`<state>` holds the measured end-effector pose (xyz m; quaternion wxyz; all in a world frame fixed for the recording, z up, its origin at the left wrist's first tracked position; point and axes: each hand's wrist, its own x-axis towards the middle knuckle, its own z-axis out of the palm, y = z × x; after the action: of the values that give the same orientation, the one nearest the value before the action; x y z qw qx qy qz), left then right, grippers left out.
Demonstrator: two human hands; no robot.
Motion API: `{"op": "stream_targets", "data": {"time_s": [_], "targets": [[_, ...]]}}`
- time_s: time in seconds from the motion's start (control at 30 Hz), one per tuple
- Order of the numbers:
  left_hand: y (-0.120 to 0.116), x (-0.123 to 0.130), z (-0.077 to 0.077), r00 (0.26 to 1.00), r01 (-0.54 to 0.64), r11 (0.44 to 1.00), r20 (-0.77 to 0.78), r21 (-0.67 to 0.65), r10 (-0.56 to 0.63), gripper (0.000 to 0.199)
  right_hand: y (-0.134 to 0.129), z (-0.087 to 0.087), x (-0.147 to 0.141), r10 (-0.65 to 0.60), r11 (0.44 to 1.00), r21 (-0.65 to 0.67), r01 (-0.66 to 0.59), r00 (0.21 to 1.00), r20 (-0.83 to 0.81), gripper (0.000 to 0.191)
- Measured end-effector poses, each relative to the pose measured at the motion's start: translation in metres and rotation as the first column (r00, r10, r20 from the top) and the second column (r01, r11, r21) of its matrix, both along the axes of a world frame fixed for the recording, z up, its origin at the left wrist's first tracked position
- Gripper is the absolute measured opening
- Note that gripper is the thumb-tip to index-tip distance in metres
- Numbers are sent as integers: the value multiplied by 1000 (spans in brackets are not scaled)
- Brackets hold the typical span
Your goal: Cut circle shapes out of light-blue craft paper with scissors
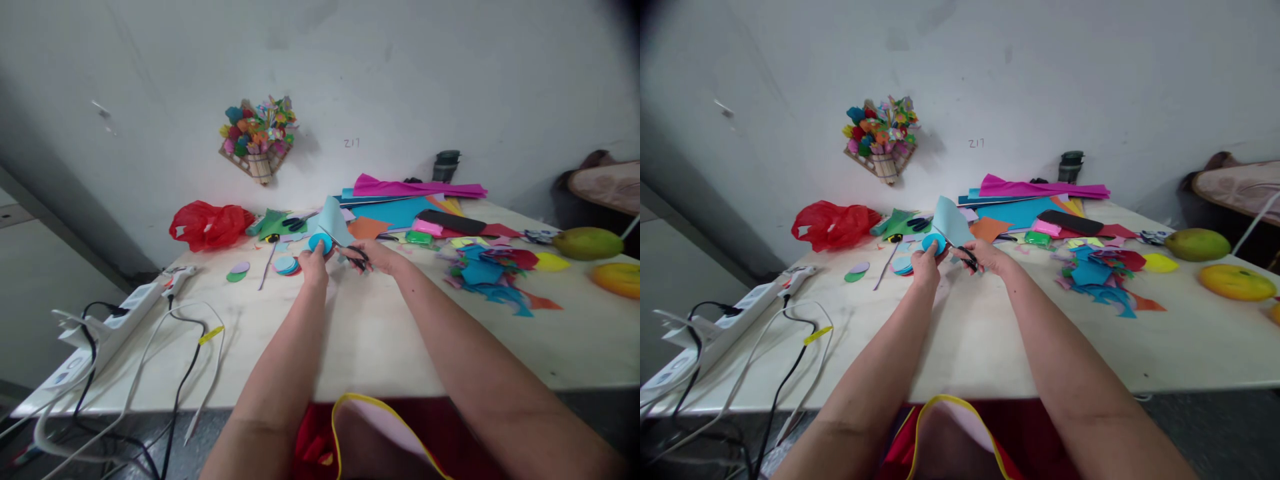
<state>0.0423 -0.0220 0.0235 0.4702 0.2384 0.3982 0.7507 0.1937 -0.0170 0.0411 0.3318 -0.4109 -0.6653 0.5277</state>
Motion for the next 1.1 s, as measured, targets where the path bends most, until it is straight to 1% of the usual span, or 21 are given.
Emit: {"op": "stream_targets", "data": {"time_s": [0.17,0.37,0.8,1.0,1.1], "targets": [[-1,0,0,1000,-1,1000,-2,7,1,18,2,-2,-1,-13,1000,24,13,1000,-3,43],[-1,0,-1,1000,0,1000,-6,4,0,22,4,-5,-1,-3,999,44,4,1000,-12,47],[0,2,-1,1000,3,1000,-19,-2,-3,22,13,-14,-2,-23,998,60,24,1000,-15,46],[1,2,-3,1000,1,1000,-27,10,-1,21,9,-10,-4,-38,999,39,38,999,-20,43],[0,2,-3,1000,-19,1000,-17,4,19,24,5,-6,-6,-42,998,37,42,999,-14,43]]}}
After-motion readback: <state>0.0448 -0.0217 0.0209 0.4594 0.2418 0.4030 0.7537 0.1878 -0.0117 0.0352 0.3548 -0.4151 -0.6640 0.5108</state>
